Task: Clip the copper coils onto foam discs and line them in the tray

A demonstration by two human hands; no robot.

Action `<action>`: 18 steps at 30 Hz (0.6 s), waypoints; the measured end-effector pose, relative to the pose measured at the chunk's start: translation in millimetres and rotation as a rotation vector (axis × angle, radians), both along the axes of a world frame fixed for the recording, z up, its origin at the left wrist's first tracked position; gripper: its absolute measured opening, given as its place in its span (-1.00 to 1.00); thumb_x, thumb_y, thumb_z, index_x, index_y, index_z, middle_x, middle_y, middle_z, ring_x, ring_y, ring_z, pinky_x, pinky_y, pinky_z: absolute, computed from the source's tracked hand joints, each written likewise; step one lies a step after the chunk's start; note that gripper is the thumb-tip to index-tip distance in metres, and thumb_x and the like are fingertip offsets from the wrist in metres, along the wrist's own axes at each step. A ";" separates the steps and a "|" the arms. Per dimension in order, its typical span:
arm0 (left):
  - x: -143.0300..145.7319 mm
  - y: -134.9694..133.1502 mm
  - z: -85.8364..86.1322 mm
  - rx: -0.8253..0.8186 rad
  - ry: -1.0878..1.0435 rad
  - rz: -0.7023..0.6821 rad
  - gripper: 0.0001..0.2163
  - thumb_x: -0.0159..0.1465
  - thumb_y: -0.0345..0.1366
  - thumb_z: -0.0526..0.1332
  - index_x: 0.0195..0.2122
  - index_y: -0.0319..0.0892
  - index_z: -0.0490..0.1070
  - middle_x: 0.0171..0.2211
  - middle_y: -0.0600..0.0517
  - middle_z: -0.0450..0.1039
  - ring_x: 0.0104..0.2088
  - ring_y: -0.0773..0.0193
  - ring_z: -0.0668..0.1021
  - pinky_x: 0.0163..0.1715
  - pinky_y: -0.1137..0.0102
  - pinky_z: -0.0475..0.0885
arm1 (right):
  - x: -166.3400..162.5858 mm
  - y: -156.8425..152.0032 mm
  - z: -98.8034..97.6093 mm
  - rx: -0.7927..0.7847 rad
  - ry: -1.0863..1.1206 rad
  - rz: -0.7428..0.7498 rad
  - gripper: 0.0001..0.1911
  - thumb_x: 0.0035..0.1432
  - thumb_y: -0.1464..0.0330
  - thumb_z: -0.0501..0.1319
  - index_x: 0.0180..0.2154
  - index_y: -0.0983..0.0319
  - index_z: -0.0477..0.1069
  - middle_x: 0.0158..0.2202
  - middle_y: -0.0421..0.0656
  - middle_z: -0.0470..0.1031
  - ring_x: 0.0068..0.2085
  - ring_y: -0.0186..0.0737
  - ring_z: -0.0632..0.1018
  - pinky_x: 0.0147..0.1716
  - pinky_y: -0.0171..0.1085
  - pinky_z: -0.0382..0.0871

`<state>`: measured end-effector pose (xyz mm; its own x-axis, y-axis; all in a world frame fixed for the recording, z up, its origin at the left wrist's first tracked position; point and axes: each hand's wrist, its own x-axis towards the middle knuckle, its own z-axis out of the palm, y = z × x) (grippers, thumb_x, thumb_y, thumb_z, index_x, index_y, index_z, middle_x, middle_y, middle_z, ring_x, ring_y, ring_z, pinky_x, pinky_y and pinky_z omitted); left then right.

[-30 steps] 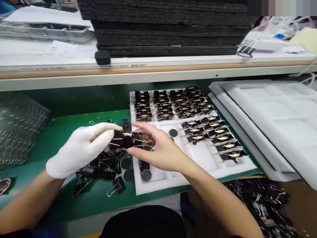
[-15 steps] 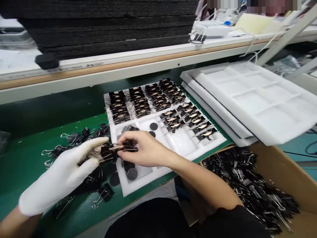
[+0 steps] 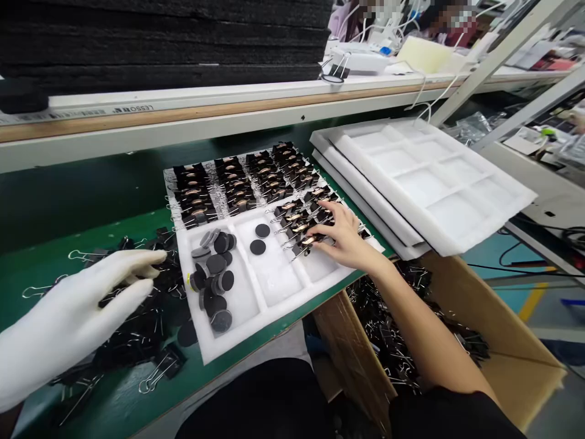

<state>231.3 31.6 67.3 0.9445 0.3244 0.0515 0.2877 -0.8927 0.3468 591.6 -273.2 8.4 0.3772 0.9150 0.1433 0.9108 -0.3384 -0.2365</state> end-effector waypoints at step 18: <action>-97.6 7.4 -8.6 0.129 -0.285 0.512 -0.63 0.48 -0.20 0.00 0.25 -0.05 0.36 0.18 -0.05 0.48 0.13 0.09 0.56 0.19 0.14 0.47 | -66.5 46.2 20.2 0.217 -0.139 0.330 -0.80 0.36 0.22 0.19 0.00 -0.02 0.46 0.15 -0.01 0.49 0.17 0.33 0.48 0.10 0.26 0.26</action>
